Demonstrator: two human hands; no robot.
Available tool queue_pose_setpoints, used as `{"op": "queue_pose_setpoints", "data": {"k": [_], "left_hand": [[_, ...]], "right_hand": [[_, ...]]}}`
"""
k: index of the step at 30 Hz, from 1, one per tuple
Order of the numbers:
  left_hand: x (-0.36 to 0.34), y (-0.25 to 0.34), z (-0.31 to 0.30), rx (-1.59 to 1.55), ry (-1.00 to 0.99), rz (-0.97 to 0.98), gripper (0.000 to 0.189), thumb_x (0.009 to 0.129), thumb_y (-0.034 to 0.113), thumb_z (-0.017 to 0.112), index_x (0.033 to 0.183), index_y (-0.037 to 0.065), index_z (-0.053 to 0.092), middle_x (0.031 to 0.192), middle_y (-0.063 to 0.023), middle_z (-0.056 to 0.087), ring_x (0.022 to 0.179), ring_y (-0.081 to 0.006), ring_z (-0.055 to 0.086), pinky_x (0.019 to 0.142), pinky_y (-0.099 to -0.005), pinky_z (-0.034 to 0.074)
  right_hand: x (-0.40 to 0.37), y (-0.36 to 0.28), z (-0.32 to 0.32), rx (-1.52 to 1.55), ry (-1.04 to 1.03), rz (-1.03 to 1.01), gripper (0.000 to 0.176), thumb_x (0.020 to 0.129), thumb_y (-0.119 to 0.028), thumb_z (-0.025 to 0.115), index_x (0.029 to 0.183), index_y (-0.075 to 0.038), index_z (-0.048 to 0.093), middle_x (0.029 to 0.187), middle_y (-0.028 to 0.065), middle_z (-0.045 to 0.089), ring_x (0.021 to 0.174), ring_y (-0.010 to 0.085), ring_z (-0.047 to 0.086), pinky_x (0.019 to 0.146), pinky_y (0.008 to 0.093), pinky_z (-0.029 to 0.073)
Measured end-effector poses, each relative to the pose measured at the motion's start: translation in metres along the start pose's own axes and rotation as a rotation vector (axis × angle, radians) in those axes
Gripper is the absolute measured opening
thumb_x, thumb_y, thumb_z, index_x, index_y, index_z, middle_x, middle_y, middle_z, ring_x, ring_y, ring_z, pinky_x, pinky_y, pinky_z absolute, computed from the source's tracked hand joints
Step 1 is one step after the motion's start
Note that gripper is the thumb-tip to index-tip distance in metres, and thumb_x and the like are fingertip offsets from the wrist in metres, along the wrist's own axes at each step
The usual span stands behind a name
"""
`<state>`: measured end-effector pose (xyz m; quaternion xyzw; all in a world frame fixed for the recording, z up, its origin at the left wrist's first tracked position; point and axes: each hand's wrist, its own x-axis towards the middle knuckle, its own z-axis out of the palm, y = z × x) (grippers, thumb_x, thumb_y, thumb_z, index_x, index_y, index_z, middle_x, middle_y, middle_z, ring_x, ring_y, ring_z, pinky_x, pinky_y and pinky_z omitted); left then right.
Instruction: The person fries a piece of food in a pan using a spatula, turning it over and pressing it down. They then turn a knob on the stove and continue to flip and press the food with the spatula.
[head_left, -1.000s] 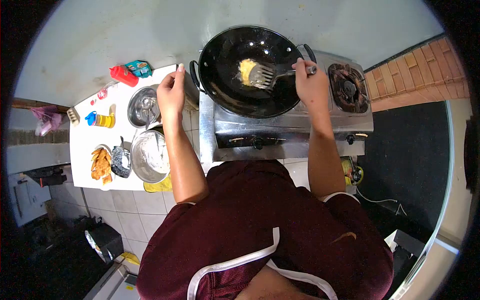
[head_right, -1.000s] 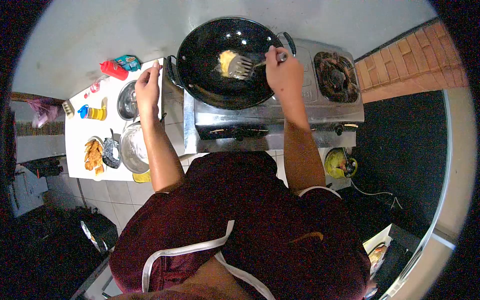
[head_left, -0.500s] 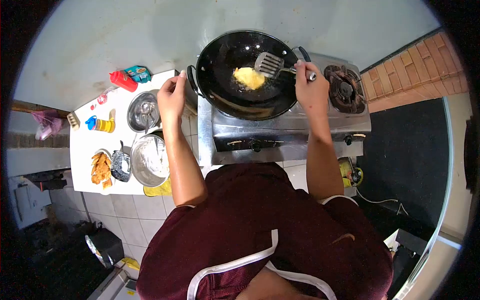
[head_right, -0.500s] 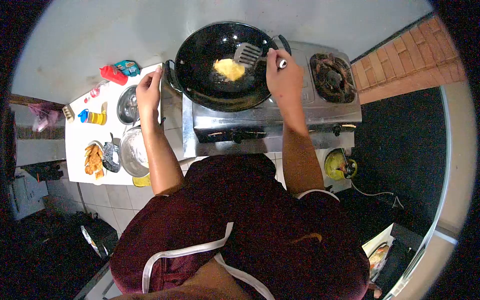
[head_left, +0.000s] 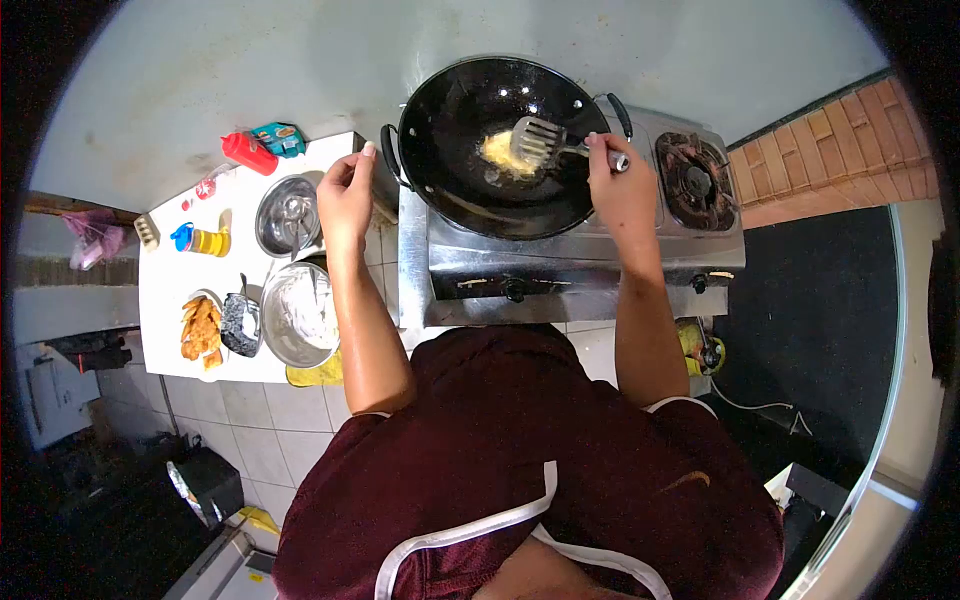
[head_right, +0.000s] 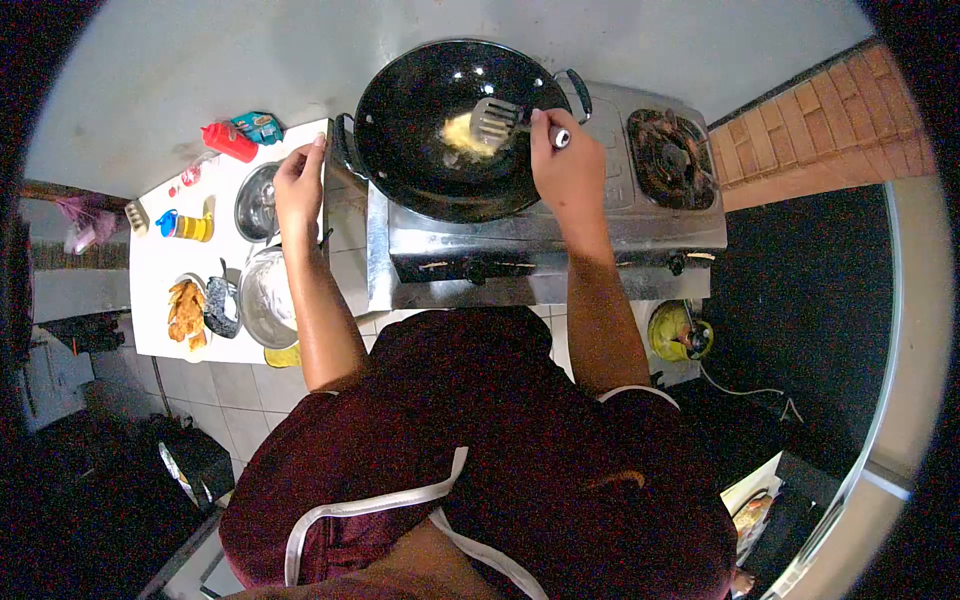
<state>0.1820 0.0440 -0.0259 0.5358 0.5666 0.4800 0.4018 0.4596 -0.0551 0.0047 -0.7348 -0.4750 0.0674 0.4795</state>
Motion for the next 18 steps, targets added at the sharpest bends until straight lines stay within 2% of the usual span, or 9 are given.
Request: {"op": "queue_pose_setpoints", "data": {"k": [1,2,4,9,13,15,18], "left_hand": [[-0.001,0.002,0.001,0.001,0.009,-0.002,0.033,0.086,0.029,0.065,0.09,-0.004,0.065,0.078,-0.0046,0.064,0.073,-0.0077,0.052,0.067,-0.0212,0.042],[-0.002,0.004,0.001,0.002,0.016,-0.006,0.033,0.086,0.029,0.065,0.09,-0.004,0.065,0.078,-0.0043,0.063,0.072,-0.0075,0.052,0.067,-0.021,0.041],[0.001,-0.001,0.002,-0.007,0.003,-0.007,0.033,0.086,0.029,0.065,0.09,-0.004,0.065,0.077,-0.004,0.063,0.071,-0.0075,0.052,0.066,-0.0209,0.041],[0.003,-0.001,-0.001,-0.018,-0.004,-0.005,0.033,0.086,0.029,0.064,0.09,-0.004,0.065,0.077,-0.0038,0.063,0.071,-0.0075,0.051,0.066,-0.021,0.041],[0.004,0.0,0.002,-0.023,0.0,-0.001,0.034,0.085,0.029,0.065,0.09,-0.004,0.065,0.079,-0.0048,0.064,0.072,-0.0079,0.052,0.067,-0.0212,0.042],[0.005,0.0,0.003,-0.024,-0.008,0.005,0.034,0.085,0.029,0.065,0.09,-0.004,0.065,0.079,-0.0052,0.064,0.073,-0.008,0.053,0.068,-0.0212,0.042],[0.007,-0.003,0.005,-0.037,-0.02,-0.001,0.034,0.085,0.03,0.065,0.09,-0.005,0.065,0.08,-0.0052,0.064,0.073,-0.0082,0.053,0.068,-0.0212,0.042]], "right_hand": [[0.001,-0.001,-0.001,0.0,-0.011,0.018,0.025,0.087,-0.027,0.058,0.086,-0.004,0.065,0.058,0.0058,0.058,0.051,0.0121,0.056,0.053,0.0269,0.042],[0.001,0.0,0.002,-0.001,-0.01,0.018,0.025,0.087,-0.027,0.058,0.086,-0.004,0.065,0.058,0.0058,0.058,0.051,0.0121,0.056,0.053,0.0269,0.042],[-0.002,0.003,0.008,0.051,-0.064,-0.023,0.022,0.086,-0.026,0.059,0.086,-0.005,0.064,0.066,0.0162,0.062,0.062,0.031,0.063,0.055,0.035,0.047],[-0.002,0.002,0.0,0.063,-0.099,0.067,0.022,0.085,-0.026,0.06,0.085,-0.004,0.065,0.068,0.0172,0.062,0.063,0.0297,0.064,0.057,0.034,0.047],[0.002,0.002,-0.003,0.013,-0.042,0.052,0.023,0.085,-0.025,0.061,0.086,-0.003,0.065,0.069,0.0175,0.063,0.064,0.0307,0.064,0.058,0.0337,0.047],[-0.001,0.005,0.003,0.044,-0.075,-0.043,0.023,0.085,-0.025,0.06,0.087,-0.002,0.064,0.07,0.0172,0.063,0.066,0.0308,0.064,0.059,0.0335,0.047],[-0.003,0.0,0.0,0.07,-0.101,0.043,0.023,0.086,-0.025,0.06,0.089,-0.003,0.064,0.072,0.0172,0.064,0.067,0.0303,0.064,0.06,0.0328,0.047]]}}
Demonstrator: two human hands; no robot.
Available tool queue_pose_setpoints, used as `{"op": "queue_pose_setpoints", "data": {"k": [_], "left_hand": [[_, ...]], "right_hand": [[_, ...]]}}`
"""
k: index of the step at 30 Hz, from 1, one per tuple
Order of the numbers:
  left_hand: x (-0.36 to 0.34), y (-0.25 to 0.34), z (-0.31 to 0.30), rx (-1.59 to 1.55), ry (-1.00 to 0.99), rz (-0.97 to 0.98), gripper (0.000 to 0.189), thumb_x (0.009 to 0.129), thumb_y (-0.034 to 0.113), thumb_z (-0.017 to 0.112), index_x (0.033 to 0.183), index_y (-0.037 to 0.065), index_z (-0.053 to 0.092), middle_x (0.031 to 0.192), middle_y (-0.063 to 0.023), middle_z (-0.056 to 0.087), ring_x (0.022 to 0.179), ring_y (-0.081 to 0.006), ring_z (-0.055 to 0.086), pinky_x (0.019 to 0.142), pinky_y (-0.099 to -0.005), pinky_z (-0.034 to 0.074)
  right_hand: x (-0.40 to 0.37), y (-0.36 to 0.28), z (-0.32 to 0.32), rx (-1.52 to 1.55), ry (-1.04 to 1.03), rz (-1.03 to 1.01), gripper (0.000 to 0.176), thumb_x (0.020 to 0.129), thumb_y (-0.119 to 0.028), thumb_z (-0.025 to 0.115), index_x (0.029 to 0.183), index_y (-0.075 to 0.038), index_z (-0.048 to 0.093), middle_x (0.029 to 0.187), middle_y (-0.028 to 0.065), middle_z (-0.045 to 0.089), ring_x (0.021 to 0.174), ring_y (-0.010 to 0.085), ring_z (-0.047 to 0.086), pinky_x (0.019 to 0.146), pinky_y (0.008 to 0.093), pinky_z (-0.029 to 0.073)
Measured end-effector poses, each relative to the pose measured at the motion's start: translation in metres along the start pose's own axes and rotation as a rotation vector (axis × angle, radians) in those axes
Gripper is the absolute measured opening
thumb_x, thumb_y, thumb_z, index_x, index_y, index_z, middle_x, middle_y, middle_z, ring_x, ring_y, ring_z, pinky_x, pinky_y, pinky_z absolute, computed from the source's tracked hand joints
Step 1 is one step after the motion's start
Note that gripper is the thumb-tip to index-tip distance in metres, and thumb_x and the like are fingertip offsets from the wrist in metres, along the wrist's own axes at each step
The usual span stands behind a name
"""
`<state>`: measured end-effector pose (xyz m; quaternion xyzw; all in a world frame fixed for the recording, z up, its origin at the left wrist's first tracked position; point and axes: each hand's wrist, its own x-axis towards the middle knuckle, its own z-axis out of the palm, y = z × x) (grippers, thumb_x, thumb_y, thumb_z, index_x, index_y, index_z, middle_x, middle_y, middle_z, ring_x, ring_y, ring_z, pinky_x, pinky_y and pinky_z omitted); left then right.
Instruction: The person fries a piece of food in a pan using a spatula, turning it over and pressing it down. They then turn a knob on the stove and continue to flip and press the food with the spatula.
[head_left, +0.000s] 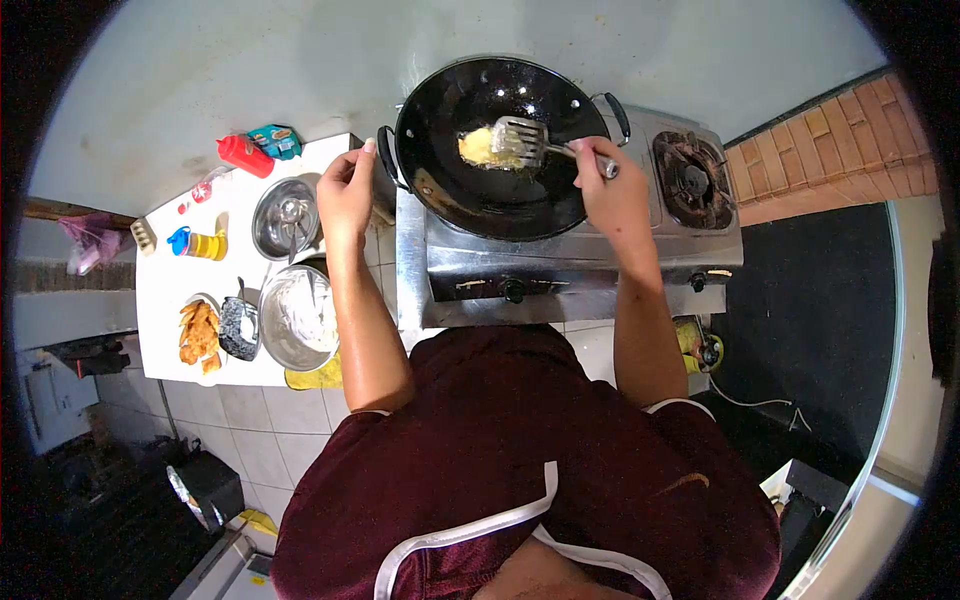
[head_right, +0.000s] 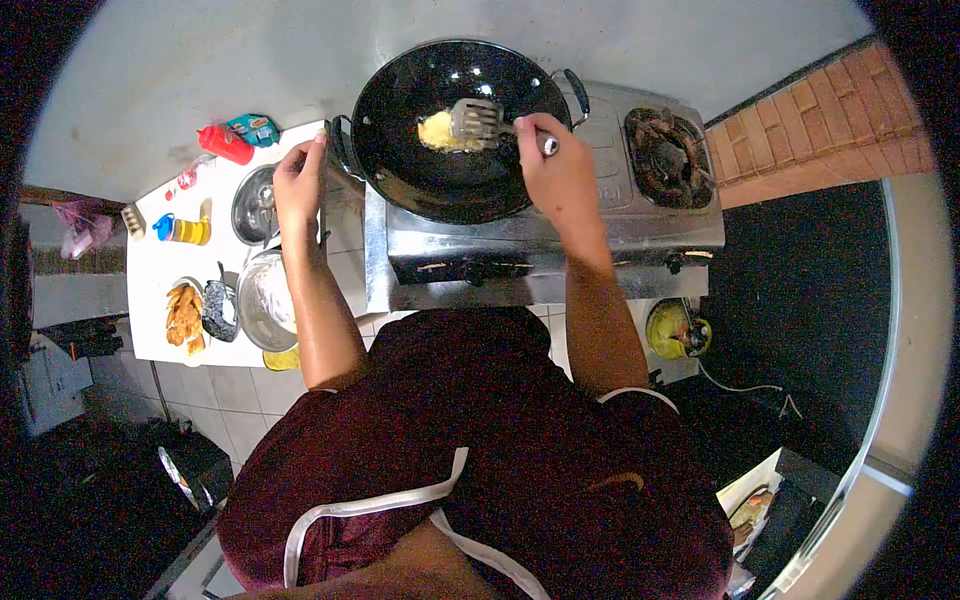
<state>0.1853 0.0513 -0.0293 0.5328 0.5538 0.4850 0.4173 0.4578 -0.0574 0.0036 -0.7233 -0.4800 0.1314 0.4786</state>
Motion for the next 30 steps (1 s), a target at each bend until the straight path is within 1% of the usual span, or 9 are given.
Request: {"op": "queue_pose_setpoints", "data": {"k": [2,9,12,15,17,21,25,27,30], "left_hand": [[0.0,-0.001,0.0,0.006,-0.005,0.005,0.035,0.085,0.03,0.065,0.09,-0.005,0.065,0.08,-0.0051,0.064,0.073,-0.0082,0.053,0.068,-0.0215,0.042],[0.003,-0.002,0.002,-0.002,-0.009,-0.015,0.034,0.085,0.029,0.066,0.088,-0.005,0.064,0.077,-0.0034,0.062,0.071,-0.0075,0.051,0.066,-0.0215,0.041],[0.002,-0.003,0.003,0.005,-0.012,0.009,0.033,0.085,0.028,0.066,0.087,-0.004,0.064,0.076,-0.0023,0.062,0.07,-0.0068,0.05,0.065,-0.0208,0.04],[0.002,-0.002,0.005,-0.012,-0.023,-0.011,0.032,0.085,0.028,0.066,0.085,-0.004,0.064,0.075,-0.0021,0.061,0.07,-0.0064,0.05,0.065,-0.0204,0.04],[0.003,-0.001,0.006,-0.015,-0.003,0.007,0.031,0.085,0.028,0.065,0.085,-0.004,0.064,0.075,-0.0017,0.061,0.07,-0.0064,0.049,0.065,-0.0205,0.04],[0.002,0.001,0.006,0.003,-0.002,0.003,0.031,0.085,0.027,0.066,0.085,-0.003,0.064,0.075,-0.0011,0.061,0.07,-0.0063,0.05,0.065,-0.0203,0.04],[0.0,0.0,0.004,-0.015,-0.002,-0.004,0.03,0.085,0.028,0.066,0.087,-0.003,0.065,0.075,-0.001,0.062,0.069,-0.0063,0.05,0.064,-0.02,0.04],[0.0,0.0,0.006,-0.006,-0.004,-0.007,0.03,0.085,0.028,0.066,0.087,-0.003,0.065,0.076,-0.0012,0.062,0.069,-0.0063,0.05,0.064,-0.0199,0.04],[0.0,-0.002,0.006,-0.018,-0.005,0.02,0.031,0.085,0.028,0.066,0.088,-0.003,0.065,0.076,-0.0013,0.062,0.069,-0.0061,0.05,0.064,-0.0198,0.04]], "right_hand": [[0.0,0.0,0.0,0.026,0.005,0.06,0.022,0.086,-0.025,0.06,0.09,-0.004,0.065,0.074,0.0173,0.064,0.068,0.0301,0.064,0.061,0.0325,0.047],[-0.004,-0.003,0.001,0.018,-0.057,-0.037,0.019,0.087,-0.023,0.059,0.091,-0.005,0.065,0.074,0.0163,0.064,0.068,0.0282,0.065,0.061,0.0324,0.047],[-0.002,-0.006,-0.003,-0.007,-0.027,0.057,0.018,0.086,-0.021,0.06,0.091,-0.005,0.065,0.075,0.0168,0.064,0.07,0.0296,0.065,0.062,0.0329,0.048],[-0.003,-0.002,0.002,-0.015,0.031,-0.005,0.017,0.086,-0.021,0.06,0.091,-0.005,0.065,0.077,0.0172,0.064,0.071,0.0301,0.065,0.062,0.0331,0.048],[-0.007,0.0,0.011,0.013,0.057,-0.143,0.018,0.086,-0.021,0.06,0.091,-0.004,0.065,0.076,0.0174,0.064,0.069,0.0302,0.065,0.061,0.0333,0.048],[-0.012,-0.008,0.008,0.034,-0.061,-0.068,0.017,0.086,-0.02,0.059,0.092,-0.005,0.064,0.078,0.0176,0.065,0.071,0.031,0.065,0.062,0.0343,0.048],[-0.008,-0.008,0.002,-0.012,-0.035,-0.026,0.017,0.086,-0.019,0.059,0.092,-0.005,0.064,0.078,0.0177,0.064,0.071,0.0309,0.065,0.062,0.0345,0.048],[-0.007,-0.003,0.007,-0.036,0.004,-0.217,0.017,0.086,-0.02,0.06,0.092,-0.005,0.064,0.077,0.0178,0.064,0.069,0.0309,0.065,0.061,0.0341,0.048],[-0.014,-0.011,0.009,0.056,-0.059,-0.245,0.017,0.086,-0.02,0.06,0.092,-0.005,0.065,0.078,0.018,0.064,0.07,0.032,0.065,0.061,0.0345,0.048]]}}
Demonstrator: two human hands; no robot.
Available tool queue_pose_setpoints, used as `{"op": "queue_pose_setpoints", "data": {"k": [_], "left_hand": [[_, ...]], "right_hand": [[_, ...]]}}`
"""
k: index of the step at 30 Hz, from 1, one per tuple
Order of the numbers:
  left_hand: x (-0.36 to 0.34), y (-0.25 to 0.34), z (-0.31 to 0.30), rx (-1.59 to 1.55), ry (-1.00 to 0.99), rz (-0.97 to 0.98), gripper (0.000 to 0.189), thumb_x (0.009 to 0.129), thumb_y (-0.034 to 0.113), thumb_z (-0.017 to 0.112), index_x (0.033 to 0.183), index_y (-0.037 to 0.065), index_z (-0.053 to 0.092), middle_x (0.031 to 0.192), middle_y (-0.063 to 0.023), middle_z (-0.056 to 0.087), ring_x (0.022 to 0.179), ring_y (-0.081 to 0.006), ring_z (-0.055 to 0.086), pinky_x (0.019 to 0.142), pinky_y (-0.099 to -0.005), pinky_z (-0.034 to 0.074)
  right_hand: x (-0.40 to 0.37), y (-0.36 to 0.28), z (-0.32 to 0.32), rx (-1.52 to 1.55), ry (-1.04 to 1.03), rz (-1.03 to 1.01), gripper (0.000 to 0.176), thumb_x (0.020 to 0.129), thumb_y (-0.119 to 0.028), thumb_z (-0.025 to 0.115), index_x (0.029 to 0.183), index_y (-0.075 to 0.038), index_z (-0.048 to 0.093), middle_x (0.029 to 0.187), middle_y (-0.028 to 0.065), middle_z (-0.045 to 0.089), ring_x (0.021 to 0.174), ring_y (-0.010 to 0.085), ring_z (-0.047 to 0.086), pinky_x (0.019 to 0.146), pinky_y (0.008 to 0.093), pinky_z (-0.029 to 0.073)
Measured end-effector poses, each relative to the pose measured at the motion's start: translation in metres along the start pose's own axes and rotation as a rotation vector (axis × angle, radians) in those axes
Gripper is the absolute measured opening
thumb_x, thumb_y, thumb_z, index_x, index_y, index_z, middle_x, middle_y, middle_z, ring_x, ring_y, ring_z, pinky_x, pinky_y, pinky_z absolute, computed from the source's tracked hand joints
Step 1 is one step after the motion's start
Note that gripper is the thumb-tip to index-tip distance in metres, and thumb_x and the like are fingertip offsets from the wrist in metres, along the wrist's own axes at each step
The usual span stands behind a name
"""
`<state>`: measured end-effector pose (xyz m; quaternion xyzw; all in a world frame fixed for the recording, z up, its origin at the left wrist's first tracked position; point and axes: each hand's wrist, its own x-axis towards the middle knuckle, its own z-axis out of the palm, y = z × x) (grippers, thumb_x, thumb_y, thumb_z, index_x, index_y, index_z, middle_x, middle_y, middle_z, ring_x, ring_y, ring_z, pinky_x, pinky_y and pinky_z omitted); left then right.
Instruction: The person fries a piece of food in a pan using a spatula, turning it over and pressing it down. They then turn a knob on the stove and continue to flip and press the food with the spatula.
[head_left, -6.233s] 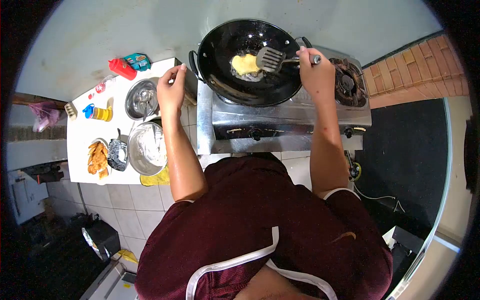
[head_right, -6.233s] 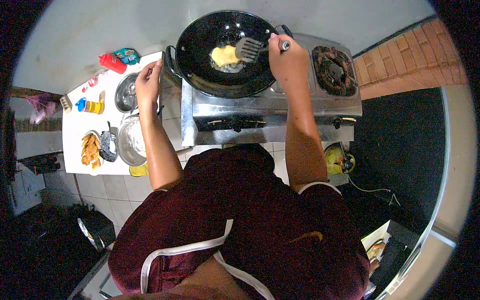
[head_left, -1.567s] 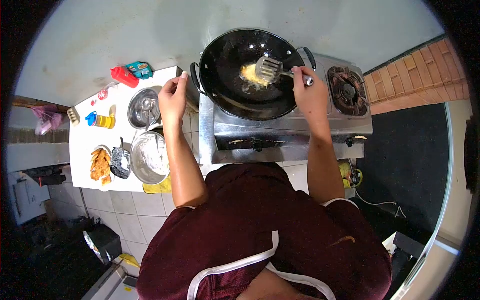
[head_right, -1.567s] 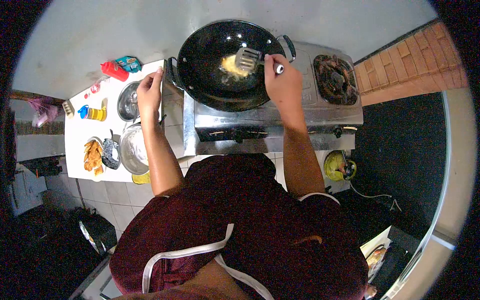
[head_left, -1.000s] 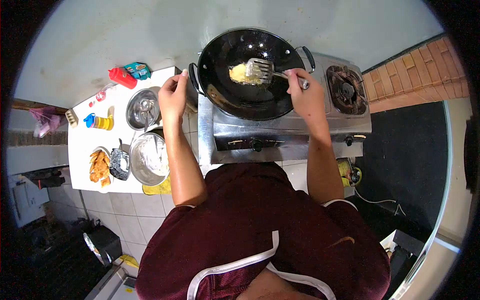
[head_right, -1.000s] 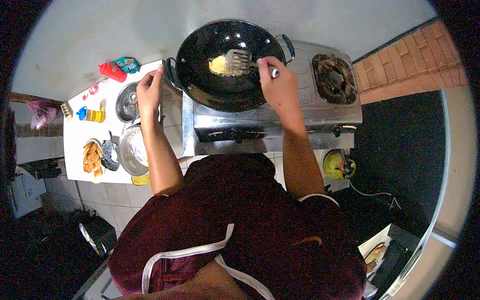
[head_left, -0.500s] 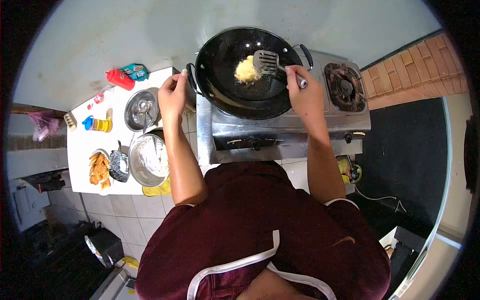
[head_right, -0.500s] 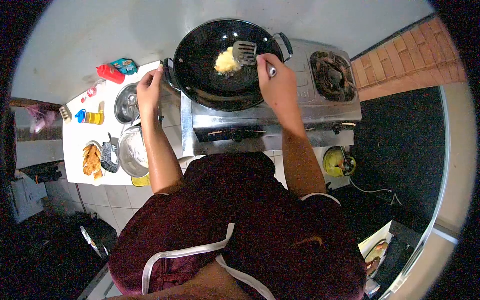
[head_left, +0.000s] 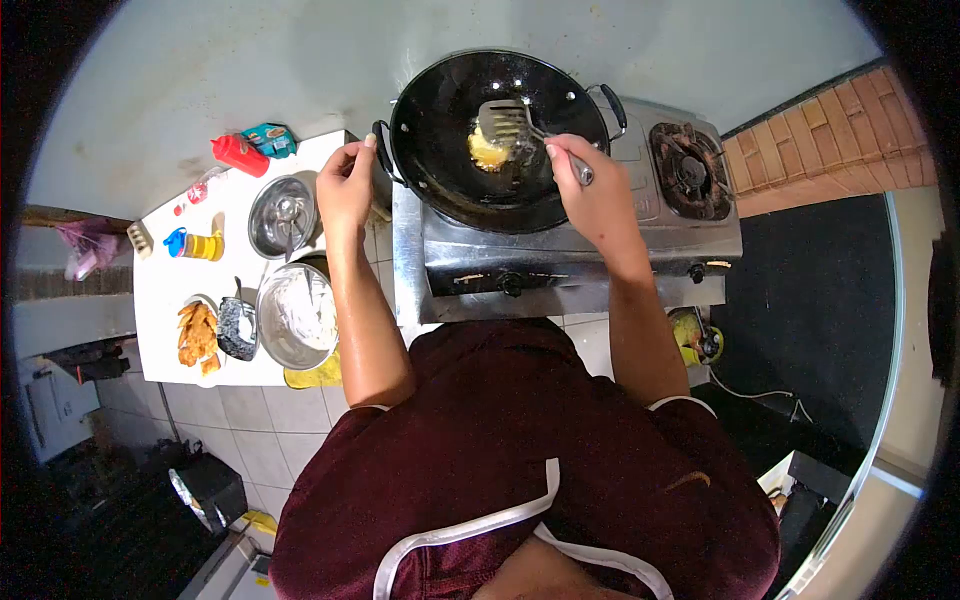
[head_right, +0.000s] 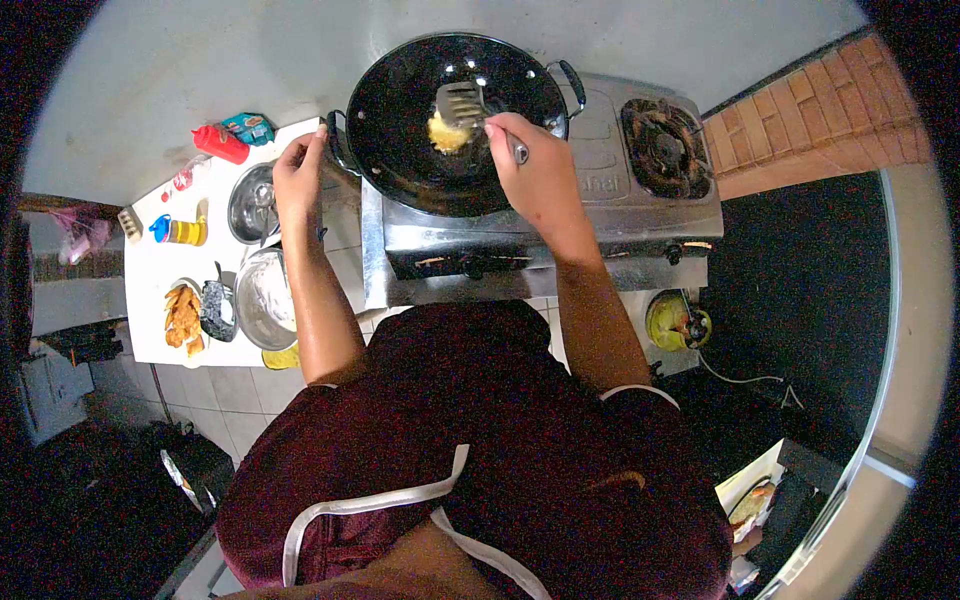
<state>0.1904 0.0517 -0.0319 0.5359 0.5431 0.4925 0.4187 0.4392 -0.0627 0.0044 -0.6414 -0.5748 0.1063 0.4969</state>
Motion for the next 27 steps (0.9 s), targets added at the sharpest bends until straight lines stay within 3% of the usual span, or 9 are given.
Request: {"op": "queue_pose_setpoints", "data": {"k": [3,10,15,19,21,27], "left_hand": [[-0.001,-0.001,-0.002,-0.018,-0.003,-0.005,0.031,0.085,0.028,0.066,0.087,-0.003,0.065,0.075,-0.0003,0.061,0.068,-0.0059,0.049,0.063,-0.02,0.039],[-0.004,-0.003,0.001,-0.01,0.0,-0.053,0.032,0.085,0.029,0.065,0.086,-0.003,0.064,0.073,0.0002,0.059,0.066,-0.0066,0.047,0.061,-0.0207,0.039],[-0.007,-0.001,0.001,0.022,0.025,-0.013,0.031,0.085,0.028,0.065,0.086,-0.003,0.065,0.074,-0.0015,0.061,0.067,-0.0069,0.049,0.062,-0.0208,0.04],[-0.011,-0.003,-0.002,0.022,0.047,-0.047,0.031,0.085,0.028,0.065,0.087,-0.003,0.065,0.075,-0.0025,0.062,0.069,-0.0072,0.05,0.065,-0.0212,0.04],[-0.012,-0.005,-0.005,0.035,0.063,-0.063,0.031,0.085,0.028,0.065,0.087,-0.003,0.065,0.075,-0.0024,0.062,0.07,-0.0072,0.05,0.066,-0.0213,0.04],[-0.014,-0.017,-0.009,0.057,0.093,-0.034,0.033,0.085,0.031,0.065,0.088,-0.002,0.066,0.075,-0.0012,0.062,0.069,-0.007,0.049,0.066,-0.0209,0.04]], "right_hand": [[-0.002,-0.001,-0.009,-0.068,-0.021,0.119,0.016,0.086,-0.018,0.06,0.092,-0.005,0.064,0.079,0.0177,0.065,0.071,0.0328,0.065,0.061,0.0346,0.049],[-0.005,-0.009,-0.008,-0.106,0.034,0.032,0.014,0.085,-0.016,0.061,0.092,-0.005,0.064,0.08,0.0174,0.065,0.073,0.0323,0.065,0.062,0.0343,0.049],[-0.013,-0.008,-0.003,0.067,-0.039,0.07,0.014,0.085,-0.017,0.06,0.091,-0.004,0.064,0.08,0.0172,0.065,0.074,0.031,0.065,0.064,0.0329,0.049],[-0.012,0.009,-0.01,0.042,0.02,0.101,0.015,0.086,-0.018,0.06,0.092,-0.004,0.064,0.081,0.0168,0.065,0.073,0.0306,0.065,0.063,0.0322,0.049],[-0.008,0.005,-0.018,-0.109,0.065,0.206,0.016,0.086,-0.019,0.06,0.093,-0.005,0.064,0.08,0.0167,0.065,0.073,0.0311,0.065,0.063,0.0319,0.049],[-0.01,0.0,-0.007,-0.02,0.097,0.156,0.016,0.086,-0.019,0.06,0.093,-0.005,0.065,0.081,0.0174,0.065,0.075,0.0316,0.066,0.063,0.0325,0.049]]}}
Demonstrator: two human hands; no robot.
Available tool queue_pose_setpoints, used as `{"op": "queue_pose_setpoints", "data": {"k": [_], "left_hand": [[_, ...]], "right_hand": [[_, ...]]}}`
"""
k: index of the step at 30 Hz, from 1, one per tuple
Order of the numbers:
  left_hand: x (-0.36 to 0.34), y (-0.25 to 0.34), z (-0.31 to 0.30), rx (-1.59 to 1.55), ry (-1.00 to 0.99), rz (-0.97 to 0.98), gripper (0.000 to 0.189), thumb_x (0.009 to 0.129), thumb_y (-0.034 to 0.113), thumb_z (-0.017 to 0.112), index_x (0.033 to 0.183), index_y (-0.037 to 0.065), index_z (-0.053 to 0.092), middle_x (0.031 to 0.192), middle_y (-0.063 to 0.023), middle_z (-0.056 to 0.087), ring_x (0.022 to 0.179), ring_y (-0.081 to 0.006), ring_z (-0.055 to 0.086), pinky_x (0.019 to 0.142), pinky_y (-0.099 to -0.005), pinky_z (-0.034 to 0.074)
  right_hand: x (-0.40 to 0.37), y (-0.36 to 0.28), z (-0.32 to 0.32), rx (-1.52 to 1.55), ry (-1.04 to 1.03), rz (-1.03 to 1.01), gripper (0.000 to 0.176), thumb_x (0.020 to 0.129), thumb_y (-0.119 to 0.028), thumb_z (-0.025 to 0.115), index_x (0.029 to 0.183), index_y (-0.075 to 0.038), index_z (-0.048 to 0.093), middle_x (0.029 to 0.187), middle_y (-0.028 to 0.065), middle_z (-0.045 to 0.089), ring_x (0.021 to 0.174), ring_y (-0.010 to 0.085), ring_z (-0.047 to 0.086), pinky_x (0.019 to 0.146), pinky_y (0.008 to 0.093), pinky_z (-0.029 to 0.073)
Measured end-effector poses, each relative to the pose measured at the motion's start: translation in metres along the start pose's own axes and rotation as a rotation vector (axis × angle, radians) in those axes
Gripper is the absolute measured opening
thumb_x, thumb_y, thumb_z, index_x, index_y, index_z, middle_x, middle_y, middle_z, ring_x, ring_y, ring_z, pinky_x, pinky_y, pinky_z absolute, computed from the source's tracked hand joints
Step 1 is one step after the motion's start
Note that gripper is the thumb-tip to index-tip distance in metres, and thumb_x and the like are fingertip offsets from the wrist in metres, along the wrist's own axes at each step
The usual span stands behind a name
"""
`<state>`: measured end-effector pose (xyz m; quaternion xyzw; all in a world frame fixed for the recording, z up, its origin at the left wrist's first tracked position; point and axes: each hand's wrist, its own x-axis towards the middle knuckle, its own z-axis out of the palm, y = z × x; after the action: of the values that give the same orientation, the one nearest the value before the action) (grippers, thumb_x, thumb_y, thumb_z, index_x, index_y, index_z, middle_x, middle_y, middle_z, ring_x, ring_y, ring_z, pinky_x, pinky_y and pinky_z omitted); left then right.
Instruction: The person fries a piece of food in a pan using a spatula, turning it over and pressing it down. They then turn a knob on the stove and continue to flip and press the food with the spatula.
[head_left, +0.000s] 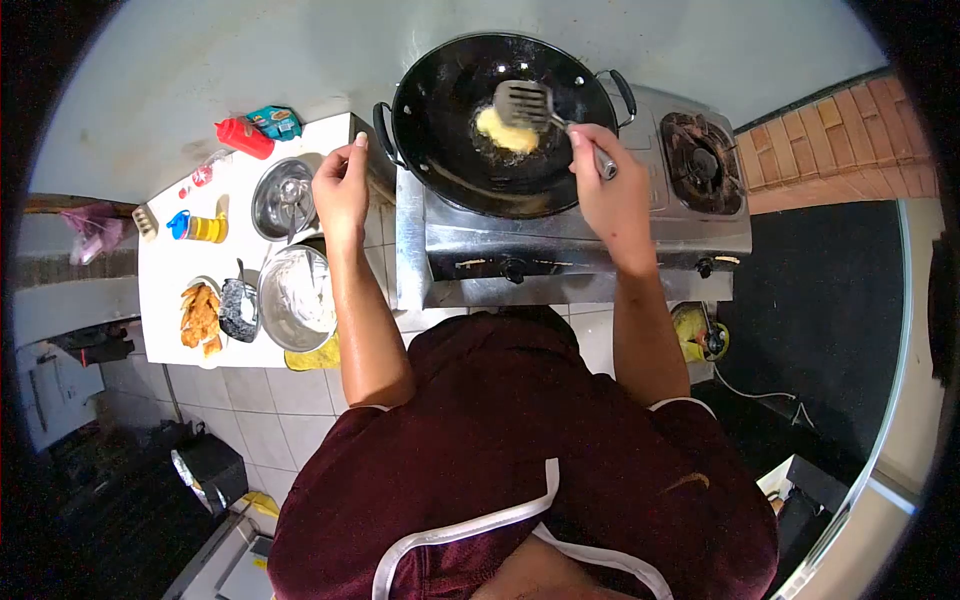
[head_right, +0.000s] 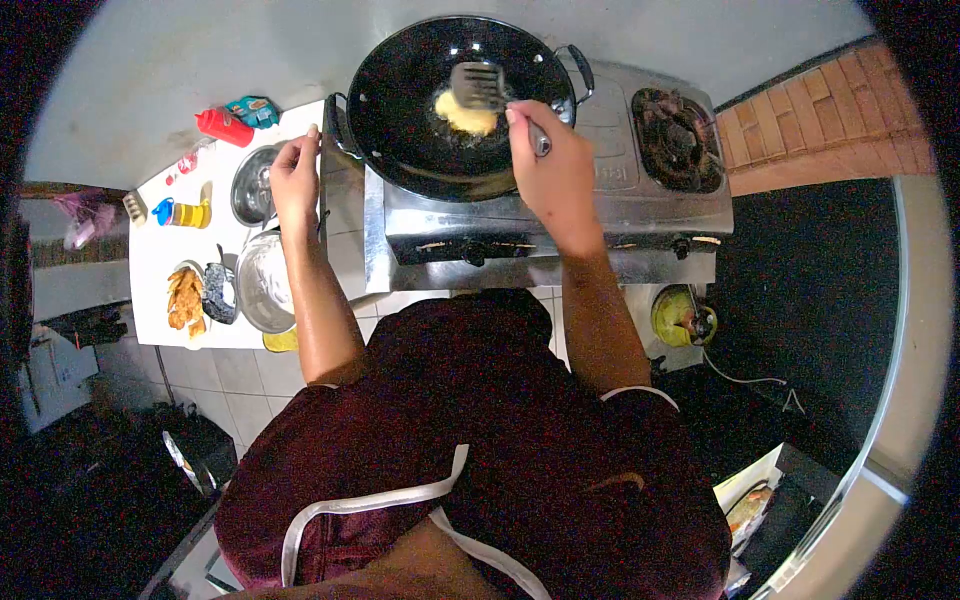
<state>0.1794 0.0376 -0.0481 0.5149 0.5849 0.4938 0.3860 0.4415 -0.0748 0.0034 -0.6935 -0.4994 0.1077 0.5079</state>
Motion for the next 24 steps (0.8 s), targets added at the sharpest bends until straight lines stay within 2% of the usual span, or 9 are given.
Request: {"op": "queue_pose_setpoints", "data": {"k": [5,7,11,12,14,17,20,24], "left_hand": [[-0.006,0.001,-0.006,0.007,-0.008,-0.008,0.035,0.085,0.034,0.065,0.088,-0.001,0.066,0.074,-0.0012,0.06,0.066,-0.0067,0.047,0.061,-0.0212,0.039],[-0.008,0.004,-0.009,0.023,-0.002,-0.01,0.036,0.085,0.034,0.064,0.088,-0.001,0.066,0.073,-0.0011,0.06,0.066,-0.0066,0.046,0.06,-0.0212,0.038],[-0.007,-0.002,-0.009,0.028,-0.006,0.0,0.036,0.085,0.034,0.064,0.088,-0.001,0.066,0.073,-0.0008,0.059,0.066,-0.0065,0.046,0.06,-0.0213,0.038],[-0.008,-0.001,-0.009,0.029,-0.008,0.0,0.036,0.085,0.034,0.064,0.088,-0.001,0.066,0.073,-0.0008,0.059,0.066,-0.0065,0.046,0.06,-0.0213,0.038],[-0.01,0.002,-0.007,0.028,-0.033,-0.048,0.032,0.087,0.031,0.063,0.083,-0.001,0.065,0.082,-0.0029,0.063,0.079,-0.0086,0.052,0.077,-0.0226,0.039],[-0.011,0.003,-0.008,0.02,-0.042,-0.048,0.033,0.087,0.032,0.062,0.084,-0.001,0.065,0.082,-0.0033,0.063,0.08,-0.0087,0.053,0.077,-0.0227,0.04],[-0.014,0.007,-0.009,0.034,-0.033,-0.06,0.034,0.087,0.033,0.062,0.085,-0.001,0.065,0.083,-0.0036,0.063,0.08,-0.009,0.053,0.077,-0.0228,0.04],[-0.015,0.006,-0.009,-0.002,-0.027,-0.032,0.034,0.087,0.033,0.062,0.085,-0.001,0.066,0.083,-0.0034,0.063,0.08,-0.0092,0.053,0.077,-0.0229,0.04]], "right_hand": [[-0.001,0.008,0.004,0.018,-0.043,0.003,0.017,0.086,-0.019,0.059,0.093,-0.004,0.065,0.083,0.0171,0.066,0.076,0.0295,0.066,0.064,0.0322,0.049],[0.005,0.007,0.002,-0.009,0.031,0.028,0.016,0.086,-0.019,0.059,0.093,-0.005,0.065,0.081,0.0166,0.065,0.076,0.0285,0.066,0.065,0.0323,0.049],[0.007,0.017,0.012,0.023,0.037,-0.025,0.016,0.086,-0.019,0.059,0.093,-0.005,0.064,0.081,0.0159,0.065,0.076,0.0285,0.066,0.066,0.0322,0.049],[0.005,0.015,0.016,0.07,-0.025,0.006,0.017,0.086,-0.019,0.059,0.094,-0.005,0.064,0.081,0.0158,0.065,0.076,0.0288,0.066,0.066,0.0324,0.049],[0.003,0.016,0.019,0.117,-0.085,0.035,0.017,0.086,-0.019,0.059,0.094,-0.005,0.064,0.082,0.0157,0.066,0.077,0.029,0.066,0.067,0.0325,0.049],[0.003,0.022,0.019,0.044,0.006,-0.068,0.018,0.086,-0.019,0.059,0.095,-0.004,0.064,0.083,0.0152,0.066,0.077,0.0298,0.066,0.068,0.0321,0.049],[0.008,0.017,0.008,-0.01,0.062,-0.038,0.018,0.086,-0.019,0.059,0.094,-0.004,0.064,0.083,0.0146,0.066,0.077,0.0298,0.066,0.068,0.0323,0.049],[0.006,0.015,0.009,0.1,0.021,-0.029,0.018,0.087,-0.019,0.059,0.093,-0.003,0.064,0.084,0.0148,0.067,0.078,0.0297,0.066,0.068,0.0325,0.049]]}}
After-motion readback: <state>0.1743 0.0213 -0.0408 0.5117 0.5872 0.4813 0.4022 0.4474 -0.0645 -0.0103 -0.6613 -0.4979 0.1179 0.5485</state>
